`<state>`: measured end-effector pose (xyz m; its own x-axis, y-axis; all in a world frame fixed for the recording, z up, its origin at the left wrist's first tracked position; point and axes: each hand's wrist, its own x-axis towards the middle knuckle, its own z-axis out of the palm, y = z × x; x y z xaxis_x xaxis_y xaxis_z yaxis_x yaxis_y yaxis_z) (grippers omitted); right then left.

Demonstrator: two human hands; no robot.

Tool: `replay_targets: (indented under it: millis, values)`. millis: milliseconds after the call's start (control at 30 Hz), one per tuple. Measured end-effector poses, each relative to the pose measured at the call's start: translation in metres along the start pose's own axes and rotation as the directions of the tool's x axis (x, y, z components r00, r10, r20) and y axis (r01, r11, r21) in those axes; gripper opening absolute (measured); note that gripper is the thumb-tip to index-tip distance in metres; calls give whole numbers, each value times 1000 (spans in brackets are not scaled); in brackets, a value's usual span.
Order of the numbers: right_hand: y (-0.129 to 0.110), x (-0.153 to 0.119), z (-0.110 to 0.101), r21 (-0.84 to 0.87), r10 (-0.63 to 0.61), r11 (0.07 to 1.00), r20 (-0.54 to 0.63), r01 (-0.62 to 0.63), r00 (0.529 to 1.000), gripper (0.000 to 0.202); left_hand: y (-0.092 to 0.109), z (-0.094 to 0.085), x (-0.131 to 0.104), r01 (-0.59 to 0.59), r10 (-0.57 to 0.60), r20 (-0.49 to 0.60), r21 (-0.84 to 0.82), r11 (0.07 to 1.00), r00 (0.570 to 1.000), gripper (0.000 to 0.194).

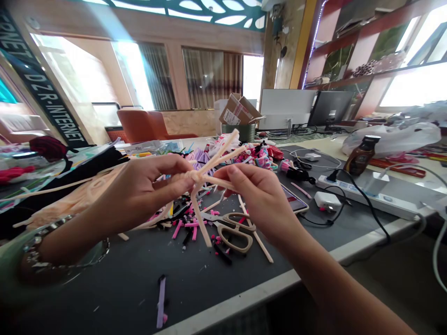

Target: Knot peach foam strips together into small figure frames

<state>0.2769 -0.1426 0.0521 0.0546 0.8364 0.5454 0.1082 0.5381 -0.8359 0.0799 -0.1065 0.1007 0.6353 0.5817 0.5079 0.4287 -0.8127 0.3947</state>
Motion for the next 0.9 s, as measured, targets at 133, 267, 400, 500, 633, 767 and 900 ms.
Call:
replay_targets:
  millis: [133, 267, 400, 500, 633, 767, 900]
  values:
    - [-3, -2, -11, -280, -280, 935, -198, 219, 940, 23, -7, 2, 2, 154, -121, 118, -341, 927, 986, 19]
    - [-9, -8, -18, -795, -757, 408, -19, 449, 654, 21, -14, 8, 6, 296, -170, 286, -489, 821, 943, 15]
    - [-7, -10, -17, -865, -779, -99, 375, 492, 502, 38, -14, 13, 7, 421, -164, 430, -611, 671, 888, 12]
    - [-2, -9, -11, -845, -737, -111, 423, 523, 527, 30, -11, 14, 5, 447, -140, 473, -636, 629, 870, 13]
    - [5, -9, -7, -827, -743, -71, 417, 557, 523, 23, -12, 16, 5, 439, -84, 505, -642, 629, 859, 14]
    - [10, -13, -8, -816, -788, -71, 398, 573, 469, 23, -17, 20, 5, 439, -33, 518, -687, 579, 855, 13]
    - [18, -17, -10, -803, -798, -86, 410, 590, 441, 29, -18, 22, 4, 433, 0, 505, -740, 515, 863, 8]
